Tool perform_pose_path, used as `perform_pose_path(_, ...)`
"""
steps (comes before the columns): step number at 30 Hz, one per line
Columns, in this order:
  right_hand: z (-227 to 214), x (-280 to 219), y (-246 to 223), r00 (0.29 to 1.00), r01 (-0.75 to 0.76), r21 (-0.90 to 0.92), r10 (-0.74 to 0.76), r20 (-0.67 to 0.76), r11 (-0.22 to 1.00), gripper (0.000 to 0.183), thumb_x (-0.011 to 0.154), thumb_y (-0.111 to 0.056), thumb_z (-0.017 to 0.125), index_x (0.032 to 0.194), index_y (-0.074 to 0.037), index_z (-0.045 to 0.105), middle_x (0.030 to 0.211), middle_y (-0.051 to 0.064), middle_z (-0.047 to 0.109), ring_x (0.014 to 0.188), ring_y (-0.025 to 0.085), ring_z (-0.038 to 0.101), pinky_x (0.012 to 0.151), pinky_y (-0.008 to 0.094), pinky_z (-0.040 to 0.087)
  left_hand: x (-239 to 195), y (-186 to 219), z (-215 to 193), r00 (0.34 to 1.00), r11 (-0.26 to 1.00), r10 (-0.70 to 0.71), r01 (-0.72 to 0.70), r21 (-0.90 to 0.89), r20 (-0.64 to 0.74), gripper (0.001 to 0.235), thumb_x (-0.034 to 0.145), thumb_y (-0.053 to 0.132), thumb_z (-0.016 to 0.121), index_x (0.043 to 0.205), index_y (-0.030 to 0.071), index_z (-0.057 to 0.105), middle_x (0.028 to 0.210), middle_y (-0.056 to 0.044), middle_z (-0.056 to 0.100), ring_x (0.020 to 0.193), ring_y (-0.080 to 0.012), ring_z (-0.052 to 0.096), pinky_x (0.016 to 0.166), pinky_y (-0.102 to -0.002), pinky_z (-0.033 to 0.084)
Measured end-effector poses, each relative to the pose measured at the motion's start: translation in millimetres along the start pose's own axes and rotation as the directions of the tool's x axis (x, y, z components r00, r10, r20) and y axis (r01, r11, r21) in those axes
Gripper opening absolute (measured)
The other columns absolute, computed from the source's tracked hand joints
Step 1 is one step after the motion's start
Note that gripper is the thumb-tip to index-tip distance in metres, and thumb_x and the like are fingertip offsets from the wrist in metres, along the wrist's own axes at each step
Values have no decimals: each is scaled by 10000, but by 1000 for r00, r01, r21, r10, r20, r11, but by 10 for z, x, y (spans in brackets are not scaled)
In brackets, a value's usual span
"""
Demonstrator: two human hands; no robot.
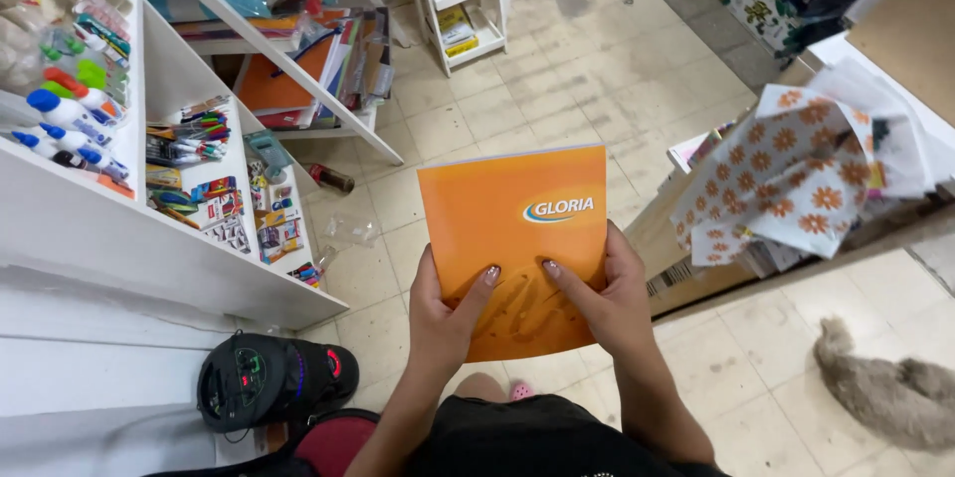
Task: Organizing notebooks by picking them up from a desk and placing them into a tiered display rack in a shop.
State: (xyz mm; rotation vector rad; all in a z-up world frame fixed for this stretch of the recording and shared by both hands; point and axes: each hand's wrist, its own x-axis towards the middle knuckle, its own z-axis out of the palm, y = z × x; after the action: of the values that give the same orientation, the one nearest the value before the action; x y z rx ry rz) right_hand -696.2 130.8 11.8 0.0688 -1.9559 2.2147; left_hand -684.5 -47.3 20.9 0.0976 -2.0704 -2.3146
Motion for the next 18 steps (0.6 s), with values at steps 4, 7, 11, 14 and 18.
perform_pose_path(4, 46, 592, 60, 998, -42, 17, 41, 55, 999, 427, 811, -13, 810, 1203, 25, 645, 1036, 168, 750, 964, 236, 712, 880, 466, 621, 569, -44, 71, 998, 999, -37, 35, -30, -47, 483, 854, 261, 791, 1246, 52, 603, 1081, -165, 660, 1048, -317, 654, 895, -464, 590)
perform_pose_path(7, 92, 1116, 160, 990, -119, 106, 111, 83, 987, 458, 843, -69, 747, 1272, -6, 600, 1186, 142, 750, 1045, 237, 739, 865, 382, 654, 1059, -2, 132, 975, 984, -177, 175, -24, -137, 501, 793, 261, 746, 1242, 100, 594, 1147, -57, 741, 1014, -196, 750, 779, -328, 653)
perform_pose_path(11, 198, 1781, 293, 994, -76, -4, 77, 75, 997, 410, 812, -22, 814, 1183, 17, 644, 988, 162, 751, 908, 224, 708, 815, 454, 633, 1710, -79, 100, 996, 992, -68, 61, -110, -61, 490, 850, 240, 790, 1247, 29, 592, 1048, -168, 662, 999, -300, 682, 842, -452, 626)
perform_pose_path(14, 322, 2340, 376, 996, -63, -6, 63, 60, 998, 401, 815, -22, 812, 1176, 9, 642, 973, 163, 751, 893, 223, 716, 800, 449, 633, 2314, -37, 61, 999, 993, -24, 19, -114, -46, 449, 866, 211, 782, 1228, 17, 599, 1039, -161, 684, 989, -265, 687, 831, -447, 632)
perform_pose_path(18, 532, 3142, 442, 999, -39, 20, 38, 32, 999, 381, 806, -17, 822, 1148, 3, 657, 933, 157, 755, 840, 215, 717, 742, 433, 644, 3192, 53, -6, 999, 991, 5, -10, -131, -39, 423, 868, 175, 792, 1217, 16, 612, 1054, -185, 728, 1001, -266, 705, 843, -466, 640)
